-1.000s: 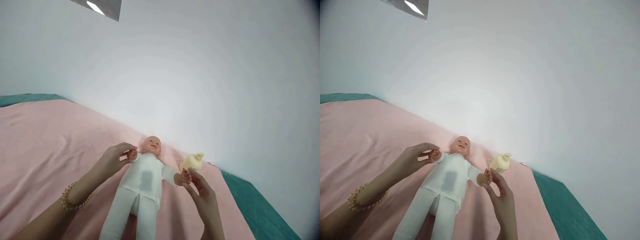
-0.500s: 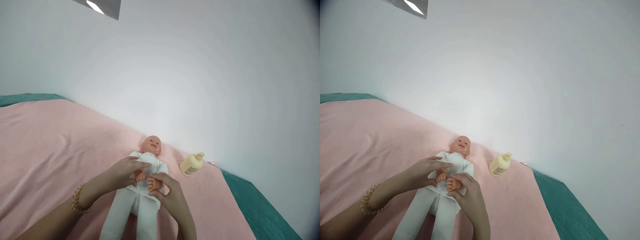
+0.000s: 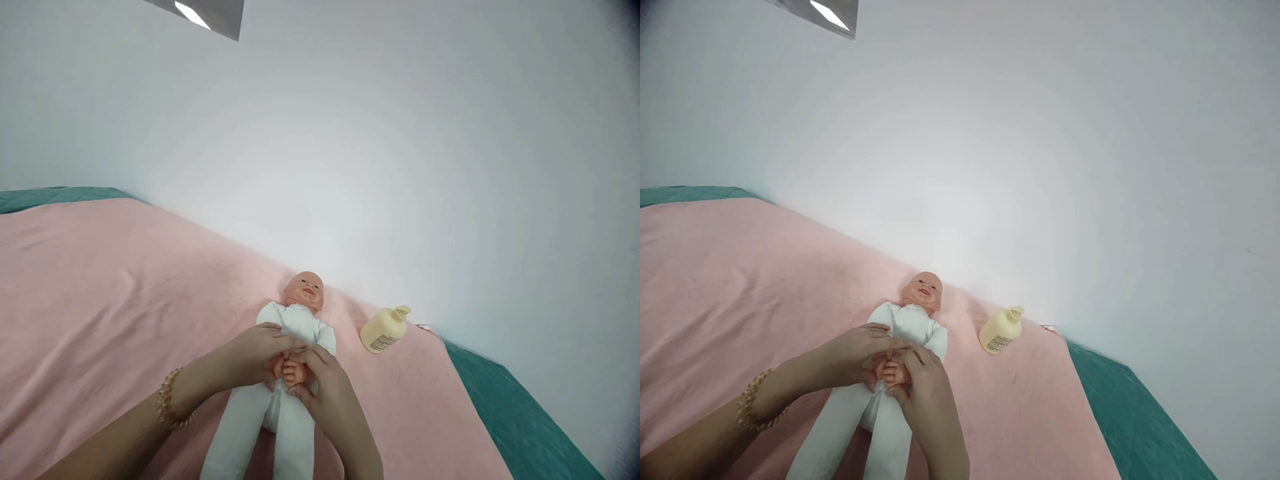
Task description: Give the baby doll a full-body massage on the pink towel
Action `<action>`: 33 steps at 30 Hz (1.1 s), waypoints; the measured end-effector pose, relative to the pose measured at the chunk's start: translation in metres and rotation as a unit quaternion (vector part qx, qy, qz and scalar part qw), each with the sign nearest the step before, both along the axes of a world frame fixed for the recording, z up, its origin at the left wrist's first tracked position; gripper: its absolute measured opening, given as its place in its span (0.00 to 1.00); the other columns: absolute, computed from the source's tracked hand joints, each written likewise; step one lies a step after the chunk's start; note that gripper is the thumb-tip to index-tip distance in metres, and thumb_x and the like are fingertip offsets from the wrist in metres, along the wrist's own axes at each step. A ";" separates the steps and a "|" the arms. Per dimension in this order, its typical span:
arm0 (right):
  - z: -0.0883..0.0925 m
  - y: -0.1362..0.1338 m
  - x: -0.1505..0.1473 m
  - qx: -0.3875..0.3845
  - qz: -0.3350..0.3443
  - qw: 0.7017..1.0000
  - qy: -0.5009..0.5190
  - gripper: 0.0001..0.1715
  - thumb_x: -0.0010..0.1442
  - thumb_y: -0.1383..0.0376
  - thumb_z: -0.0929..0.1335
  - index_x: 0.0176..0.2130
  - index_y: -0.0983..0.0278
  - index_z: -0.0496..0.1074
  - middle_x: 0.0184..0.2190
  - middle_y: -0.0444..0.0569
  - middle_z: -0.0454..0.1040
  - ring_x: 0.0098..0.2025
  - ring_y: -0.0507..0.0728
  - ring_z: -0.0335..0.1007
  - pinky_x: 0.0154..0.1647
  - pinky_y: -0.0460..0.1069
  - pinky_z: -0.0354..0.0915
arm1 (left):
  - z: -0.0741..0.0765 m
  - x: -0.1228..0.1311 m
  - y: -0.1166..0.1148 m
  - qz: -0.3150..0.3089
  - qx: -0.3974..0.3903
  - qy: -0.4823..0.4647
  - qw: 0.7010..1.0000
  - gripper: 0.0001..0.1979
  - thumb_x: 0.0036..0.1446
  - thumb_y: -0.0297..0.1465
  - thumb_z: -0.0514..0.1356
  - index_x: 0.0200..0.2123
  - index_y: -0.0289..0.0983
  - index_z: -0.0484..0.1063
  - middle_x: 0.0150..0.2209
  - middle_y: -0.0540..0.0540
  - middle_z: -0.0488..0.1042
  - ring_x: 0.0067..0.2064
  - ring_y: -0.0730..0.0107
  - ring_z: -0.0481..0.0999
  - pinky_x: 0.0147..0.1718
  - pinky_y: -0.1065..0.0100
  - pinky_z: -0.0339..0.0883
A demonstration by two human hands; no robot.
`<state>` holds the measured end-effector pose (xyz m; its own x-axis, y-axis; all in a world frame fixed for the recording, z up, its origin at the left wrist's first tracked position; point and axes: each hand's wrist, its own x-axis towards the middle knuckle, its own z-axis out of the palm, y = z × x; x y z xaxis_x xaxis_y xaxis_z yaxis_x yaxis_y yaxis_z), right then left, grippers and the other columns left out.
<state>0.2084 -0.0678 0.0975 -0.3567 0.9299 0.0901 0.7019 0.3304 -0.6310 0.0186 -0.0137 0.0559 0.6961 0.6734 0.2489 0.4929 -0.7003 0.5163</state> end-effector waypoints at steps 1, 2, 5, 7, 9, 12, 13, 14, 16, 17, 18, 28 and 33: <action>0.000 0.000 -0.001 -0.002 -0.001 1.000 -0.003 0.22 0.49 0.78 0.68 0.42 0.59 0.74 0.44 0.48 0.73 0.49 0.61 0.69 0.50 0.55 0.66 | 0.002 0.000 -0.001 0.001 -0.002 -0.001 1.000 0.43 0.37 0.20 0.72 0.58 0.47 0.66 0.48 0.48 0.78 0.50 0.52 0.76 0.59 0.50 0.61; 0.000 0.000 -0.001 -0.005 -0.003 1.000 -0.005 0.22 0.49 0.79 0.68 0.42 0.59 0.74 0.45 0.48 0.73 0.50 0.62 0.68 0.51 0.55 0.66 | 0.004 0.000 -0.002 0.001 -0.002 -0.001 1.000 0.44 0.36 0.19 0.72 0.58 0.47 0.66 0.49 0.48 0.78 0.51 0.52 0.75 0.60 0.50 0.60; 0.002 -0.001 0.001 -0.010 -0.003 1.000 -0.002 0.22 0.49 0.78 0.68 0.42 0.58 0.74 0.46 0.47 0.73 0.50 0.61 0.68 0.51 0.55 0.65 | 0.010 -0.001 -0.005 0.001 0.000 0.013 1.000 0.41 0.39 0.20 0.72 0.57 0.46 0.67 0.51 0.47 0.77 0.53 0.53 0.75 0.61 0.52 0.58; 0.004 0.000 0.006 -0.010 0.002 1.000 0.023 0.21 0.51 0.76 0.69 0.43 0.58 0.74 0.45 0.47 0.74 0.49 0.60 0.69 0.51 0.54 0.66 | 0.014 -0.003 -0.006 -0.005 0.003 0.026 1.000 0.38 0.43 0.21 0.71 0.58 0.43 0.66 0.52 0.46 0.77 0.54 0.55 0.74 0.62 0.52 0.56; 0.006 0.001 0.015 -0.002 -0.004 0.998 0.061 0.17 0.53 0.72 0.70 0.44 0.58 0.74 0.45 0.47 0.75 0.49 0.59 0.70 0.51 0.53 0.66 | 0.017 -0.008 -0.005 -0.007 0.008 0.025 1.000 0.36 0.46 0.22 0.70 0.59 0.43 0.66 0.51 0.46 0.77 0.54 0.56 0.74 0.63 0.52 0.54; 0.008 0.001 0.034 0.019 -0.062 0.992 0.112 0.15 0.57 0.61 0.71 0.46 0.57 0.73 0.48 0.47 0.75 0.52 0.60 0.70 0.53 0.53 0.65 | 0.022 -0.021 -0.002 0.022 0.019 -0.020 0.999 0.34 0.49 0.26 0.69 0.59 0.44 0.66 0.49 0.48 0.78 0.55 0.56 0.73 0.62 0.52 0.55; 0.008 0.002 0.041 0.025 -0.096 0.987 0.125 0.16 0.57 0.58 0.70 0.47 0.57 0.73 0.49 0.47 0.75 0.54 0.60 0.69 0.53 0.53 0.66 | 0.025 -0.026 -0.001 0.043 0.019 -0.044 0.998 0.32 0.50 0.29 0.68 0.59 0.44 0.66 0.49 0.48 0.78 0.55 0.56 0.72 0.61 0.53 0.56; 0.007 0.002 0.049 0.032 -0.134 0.981 0.137 0.19 0.58 0.55 0.70 0.48 0.56 0.72 0.50 0.48 0.75 0.55 0.60 0.68 0.54 0.53 0.66 | 0.027 -0.031 0.000 0.069 0.018 -0.070 0.995 0.29 0.52 0.31 0.67 0.58 0.44 0.67 0.50 0.47 0.77 0.55 0.56 0.72 0.60 0.55 0.58; 0.004 0.004 0.066 0.050 -0.205 0.964 0.159 0.24 0.58 0.50 0.68 0.52 0.56 0.69 0.54 0.48 0.73 0.57 0.61 0.67 0.54 0.53 0.66 | 0.031 -0.040 0.001 0.126 0.014 -0.125 0.984 0.24 0.56 0.37 0.64 0.56 0.44 0.69 0.53 0.47 0.75 0.56 0.56 0.71 0.57 0.57 0.62; 0.003 0.005 0.075 0.059 -0.235 0.956 0.165 0.26 0.59 0.49 0.67 0.53 0.56 0.67 0.55 0.49 0.72 0.57 0.61 0.67 0.55 0.53 0.66 | 0.032 -0.044 0.002 0.157 0.009 -0.153 0.976 0.22 0.57 0.40 0.62 0.55 0.43 0.69 0.55 0.47 0.74 0.57 0.57 0.71 0.56 0.59 0.63; 0.000 0.007 0.084 0.064 -0.261 0.949 0.164 0.28 0.59 0.47 0.65 0.55 0.56 0.66 0.55 0.50 0.72 0.57 0.61 0.68 0.54 0.53 0.66 | 0.033 -0.048 0.003 0.186 0.001 -0.177 0.966 0.21 0.59 0.42 0.60 0.55 0.43 0.70 0.56 0.47 0.73 0.57 0.57 0.71 0.56 0.59 0.64; -0.039 0.011 0.167 -0.013 -0.336 0.939 0.074 0.33 0.51 0.47 0.65 0.51 0.62 0.69 0.42 0.54 0.78 0.44 0.63 0.76 0.45 0.54 0.70 | 0.016 -0.122 0.032 0.314 -0.122 -0.235 0.912 0.33 0.52 0.55 0.58 0.56 0.42 0.71 0.54 0.44 0.75 0.55 0.49 0.74 0.54 0.55 0.67; -0.058 0.011 0.180 -0.048 -0.307 0.946 0.085 0.27 0.46 0.56 0.66 0.46 0.61 0.71 0.36 0.50 0.78 0.39 0.62 0.77 0.41 0.52 0.71 | -0.007 -0.153 0.043 0.335 -0.246 -0.225 0.881 0.36 0.41 0.52 0.65 0.53 0.42 0.74 0.51 0.42 0.77 0.49 0.50 0.78 0.45 0.62 0.75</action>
<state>0.3882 -0.0565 0.0390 0.2665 0.9638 0.0013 0.6276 -0.1726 -0.7591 -0.1341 0.0294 0.0494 0.0068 0.9992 -0.0390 0.3776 0.0335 0.9254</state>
